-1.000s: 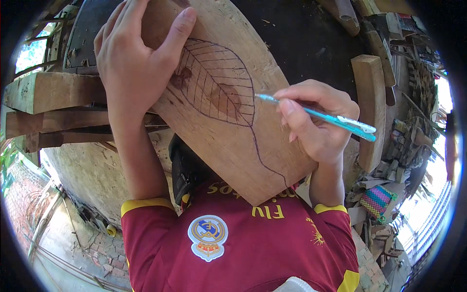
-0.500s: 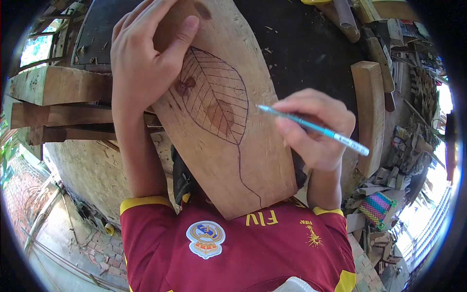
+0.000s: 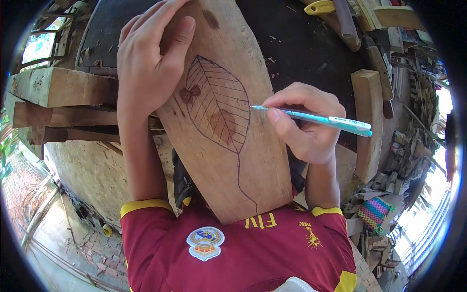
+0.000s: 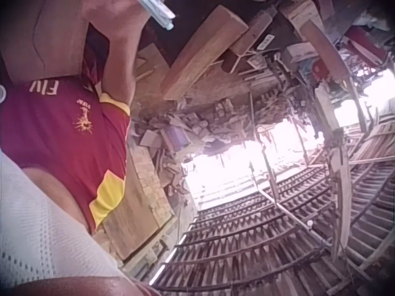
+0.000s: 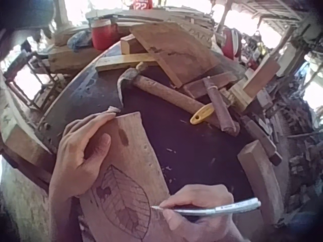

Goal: Carving a leaf pattern into a wood plank using a chisel and mallet, followed by drawing details with a pen.

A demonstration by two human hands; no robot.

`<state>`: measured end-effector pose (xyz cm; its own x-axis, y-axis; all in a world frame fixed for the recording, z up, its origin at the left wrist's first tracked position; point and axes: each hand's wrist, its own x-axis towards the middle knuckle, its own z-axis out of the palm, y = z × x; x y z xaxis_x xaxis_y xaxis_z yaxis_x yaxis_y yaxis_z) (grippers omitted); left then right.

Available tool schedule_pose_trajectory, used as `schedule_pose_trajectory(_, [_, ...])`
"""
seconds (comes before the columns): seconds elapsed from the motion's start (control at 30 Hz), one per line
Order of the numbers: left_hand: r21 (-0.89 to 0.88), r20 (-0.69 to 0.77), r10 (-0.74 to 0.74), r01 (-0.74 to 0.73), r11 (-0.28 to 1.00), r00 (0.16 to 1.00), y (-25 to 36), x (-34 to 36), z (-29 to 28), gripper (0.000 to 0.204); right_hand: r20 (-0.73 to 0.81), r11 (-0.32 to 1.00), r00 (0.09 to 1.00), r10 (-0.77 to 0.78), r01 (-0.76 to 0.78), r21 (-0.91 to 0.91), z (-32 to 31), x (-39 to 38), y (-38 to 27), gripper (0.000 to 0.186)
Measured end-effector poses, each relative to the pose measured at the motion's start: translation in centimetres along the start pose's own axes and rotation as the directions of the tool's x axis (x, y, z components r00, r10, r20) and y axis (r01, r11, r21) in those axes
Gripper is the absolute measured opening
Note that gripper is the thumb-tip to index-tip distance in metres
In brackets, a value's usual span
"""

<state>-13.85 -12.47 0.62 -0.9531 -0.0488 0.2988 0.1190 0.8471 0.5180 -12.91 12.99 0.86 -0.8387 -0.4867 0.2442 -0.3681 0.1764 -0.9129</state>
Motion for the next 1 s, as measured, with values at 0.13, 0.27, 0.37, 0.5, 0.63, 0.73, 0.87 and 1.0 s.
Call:
schedule_pose_trajectory(0.13, [-0.054,-0.035,0.064,-0.066,0.996,0.997,-0.4,-0.1,0.3,0.040,0.032,0.999,0.999,-0.028,0.027,0.022,-0.2,-0.1,0.3,0.007])
schedule_pose_trajectory(0.27, [0.000,-0.039,-0.005,0.005,1.000,0.999,1.4,-0.2,-0.1,0.042,0.015,1.000,1.000,-0.019,0.019,0.018,0.0,0.1,0.3,0.006])
schedule_pose_trajectory(0.37, [-0.009,-0.029,-0.034,0.033,0.999,0.999,1.7,-0.2,-0.4,0.044,0.010,0.992,0.997,0.075,-0.075,0.101,-0.5,0.1,0.2,0.006])
schedule_pose_trajectory(0.5, [-0.052,-0.006,0.060,-0.061,0.997,0.998,-0.8,-0.1,-0.1,0.051,-0.056,0.950,0.983,0.176,-0.155,0.271,0.3,1.2,0.2,0.012])
schedule_pose_trajectory(0.63, [-0.263,-0.116,0.017,-0.047,0.964,0.993,-2.2,-0.6,1.4,0.056,0.028,0.934,0.986,0.165,-0.166,0.317,1.3,3.2,0.1,0.020])
schedule_pose_trajectory(0.73, [-0.421,-0.099,-0.121,0.069,0.904,0.988,-1.8,-0.7,1.2,0.056,0.011,0.962,0.983,0.186,-0.184,0.204,1.7,3.4,0.5,0.023])
schedule_pose_trajectory(0.87, [-0.438,-0.041,-0.232,0.191,0.878,0.972,0.8,-0.4,-0.3,0.057,0.002,0.980,0.992,0.127,-0.126,0.157,1.4,3.2,0.2,0.020])
schedule_pose_trajectory(1.0, [-0.355,-0.151,-0.130,0.069,0.932,0.980,-1.5,-0.9,1.4,0.057,-0.008,0.996,0.998,0.058,-0.058,0.064,1.6,3.3,0.2,0.017])
